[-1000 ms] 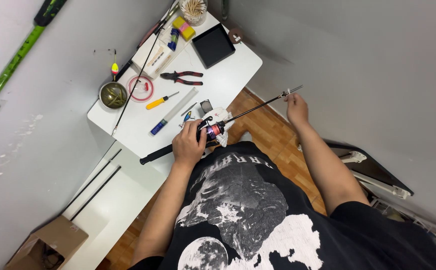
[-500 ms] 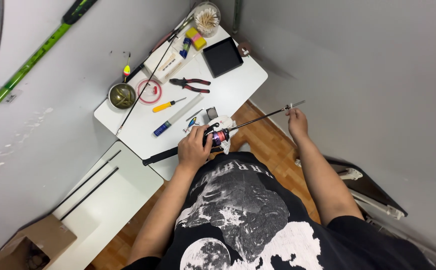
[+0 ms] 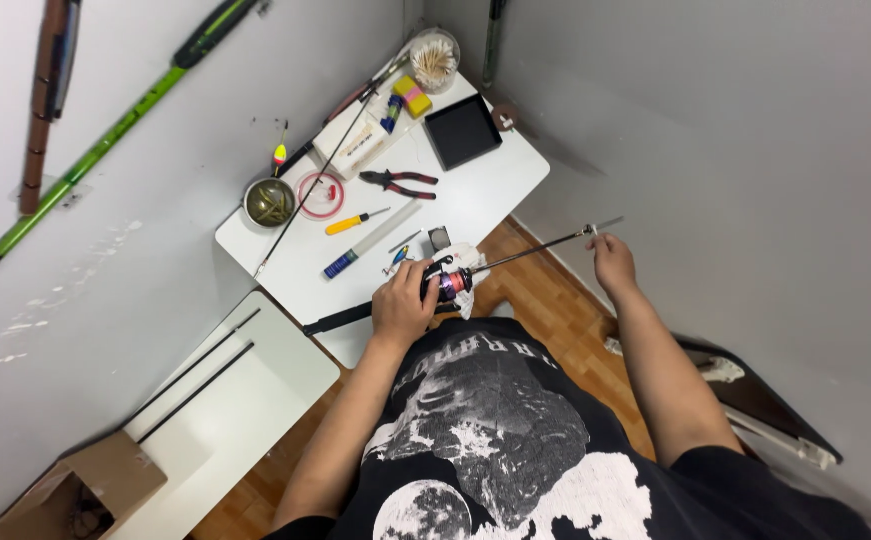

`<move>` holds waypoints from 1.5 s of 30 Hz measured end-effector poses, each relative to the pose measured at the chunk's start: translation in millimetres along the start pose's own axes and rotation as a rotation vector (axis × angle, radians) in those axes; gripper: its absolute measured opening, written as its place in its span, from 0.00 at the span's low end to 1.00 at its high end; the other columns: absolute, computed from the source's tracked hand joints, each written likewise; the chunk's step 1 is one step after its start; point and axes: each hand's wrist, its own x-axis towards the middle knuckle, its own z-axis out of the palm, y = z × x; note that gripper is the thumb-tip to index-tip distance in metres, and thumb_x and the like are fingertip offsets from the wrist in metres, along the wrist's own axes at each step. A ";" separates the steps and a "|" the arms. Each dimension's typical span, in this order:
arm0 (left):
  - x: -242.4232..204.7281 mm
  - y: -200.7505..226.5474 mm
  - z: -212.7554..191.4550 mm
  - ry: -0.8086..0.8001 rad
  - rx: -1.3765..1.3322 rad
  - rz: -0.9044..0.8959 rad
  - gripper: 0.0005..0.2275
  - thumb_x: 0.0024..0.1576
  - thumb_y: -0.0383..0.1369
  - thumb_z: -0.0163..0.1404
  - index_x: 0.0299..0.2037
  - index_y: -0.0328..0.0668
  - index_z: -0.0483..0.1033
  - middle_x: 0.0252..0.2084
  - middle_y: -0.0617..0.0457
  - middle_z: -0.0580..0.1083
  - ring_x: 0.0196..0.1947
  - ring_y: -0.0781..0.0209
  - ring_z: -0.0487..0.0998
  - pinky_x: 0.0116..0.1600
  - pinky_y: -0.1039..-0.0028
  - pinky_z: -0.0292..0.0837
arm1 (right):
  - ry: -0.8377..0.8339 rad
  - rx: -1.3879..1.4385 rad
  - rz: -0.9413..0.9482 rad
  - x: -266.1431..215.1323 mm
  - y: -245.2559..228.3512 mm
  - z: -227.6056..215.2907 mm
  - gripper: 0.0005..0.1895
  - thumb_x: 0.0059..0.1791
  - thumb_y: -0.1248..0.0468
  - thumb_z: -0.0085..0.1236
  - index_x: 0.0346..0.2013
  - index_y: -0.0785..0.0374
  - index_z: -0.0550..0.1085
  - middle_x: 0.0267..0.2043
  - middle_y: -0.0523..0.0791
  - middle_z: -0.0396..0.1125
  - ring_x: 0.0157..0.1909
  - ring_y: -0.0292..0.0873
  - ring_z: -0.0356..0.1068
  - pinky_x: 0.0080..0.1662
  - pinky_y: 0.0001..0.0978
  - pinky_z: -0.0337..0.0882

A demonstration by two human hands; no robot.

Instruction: Assemble a fishing rod by attaching the reel and components.

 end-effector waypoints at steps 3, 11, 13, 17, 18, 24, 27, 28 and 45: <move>-0.7 1.0 -1.2 -0.010 0.003 -0.005 0.13 0.61 0.38 0.51 0.50 0.41 0.77 0.43 0.48 0.77 0.35 0.47 0.82 0.40 0.62 0.77 | 0.050 -0.111 -0.102 1.9 10.4 5.5 0.17 0.56 0.54 0.45 0.35 0.61 0.77 0.24 0.48 0.65 0.30 0.46 0.66 0.36 0.41 0.65; -2.8 1.7 -3.1 -0.004 0.007 -0.011 0.12 0.61 0.38 0.51 0.50 0.42 0.77 0.43 0.48 0.77 0.36 0.45 0.81 0.40 0.61 0.77 | 0.082 -0.168 -0.253 17.4 31.9 0.9 0.17 0.55 0.55 0.45 0.35 0.61 0.77 0.32 0.51 0.72 0.36 0.52 0.72 0.42 0.45 0.69; -5.0 3.6 -3.8 0.001 -0.001 -0.005 0.12 0.61 0.38 0.51 0.50 0.42 0.77 0.44 0.48 0.77 0.36 0.45 0.81 0.40 0.60 0.77 | 0.076 -0.182 -0.296 8.9 28.0 -2.4 0.16 0.55 0.55 0.45 0.35 0.60 0.77 0.33 0.51 0.72 0.37 0.53 0.73 0.42 0.45 0.70; 2.8 3.7 1.9 0.020 -0.002 0.005 0.12 0.61 0.38 0.50 0.50 0.43 0.77 0.44 0.49 0.77 0.36 0.45 0.81 0.40 0.61 0.77 | 0.073 -0.258 -0.256 1.0 4.1 -7.4 0.16 0.56 0.54 0.45 0.37 0.59 0.77 0.30 0.53 0.71 0.36 0.57 0.72 0.41 0.47 0.70; 0.6 2.4 0.6 0.003 0.007 -0.012 0.12 0.61 0.38 0.51 0.50 0.44 0.77 0.44 0.49 0.77 0.36 0.45 0.81 0.40 0.61 0.77 | 0.067 -0.276 -0.231 -5.2 -0.1 -3.2 0.15 0.56 0.54 0.45 0.37 0.59 0.77 0.29 0.53 0.71 0.36 0.58 0.72 0.41 0.48 0.69; 1.3 6.3 -4.8 -0.007 0.013 -0.022 0.11 0.61 0.38 0.51 0.50 0.44 0.77 0.43 0.50 0.77 0.36 0.45 0.81 0.39 0.60 0.76 | 0.068 -0.297 -0.224 -8.4 -6.7 -6.7 0.16 0.56 0.53 0.45 0.37 0.58 0.77 0.30 0.52 0.72 0.36 0.58 0.72 0.40 0.49 0.69; 2.9 4.8 -1.8 0.005 0.011 -0.016 0.12 0.61 0.38 0.51 0.50 0.44 0.77 0.43 0.49 0.77 0.36 0.46 0.81 0.39 0.60 0.76 | 0.027 -0.292 -0.219 -6.7 -14.3 -12.2 0.16 0.55 0.53 0.45 0.37 0.57 0.77 0.29 0.52 0.72 0.35 0.57 0.73 0.40 0.49 0.69; 1.6 4.4 -1.5 0.004 0.011 -0.020 0.12 0.61 0.38 0.51 0.50 0.44 0.77 0.43 0.49 0.77 0.36 0.46 0.81 0.39 0.60 0.76 | 0.023 -0.293 -0.218 -8.6 -16.7 -13.4 0.16 0.55 0.53 0.45 0.37 0.57 0.77 0.29 0.52 0.72 0.35 0.57 0.73 0.40 0.49 0.69; 1.5 4.6 -1.6 -0.008 0.025 -0.026 0.12 0.61 0.37 0.52 0.49 0.42 0.77 0.43 0.48 0.77 0.36 0.45 0.81 0.40 0.60 0.76 | -0.002 -0.217 -0.215 -19.4 -23.4 -16.6 0.16 0.57 0.53 0.45 0.38 0.59 0.76 0.22 0.51 0.64 0.28 0.53 0.68 0.36 0.46 0.66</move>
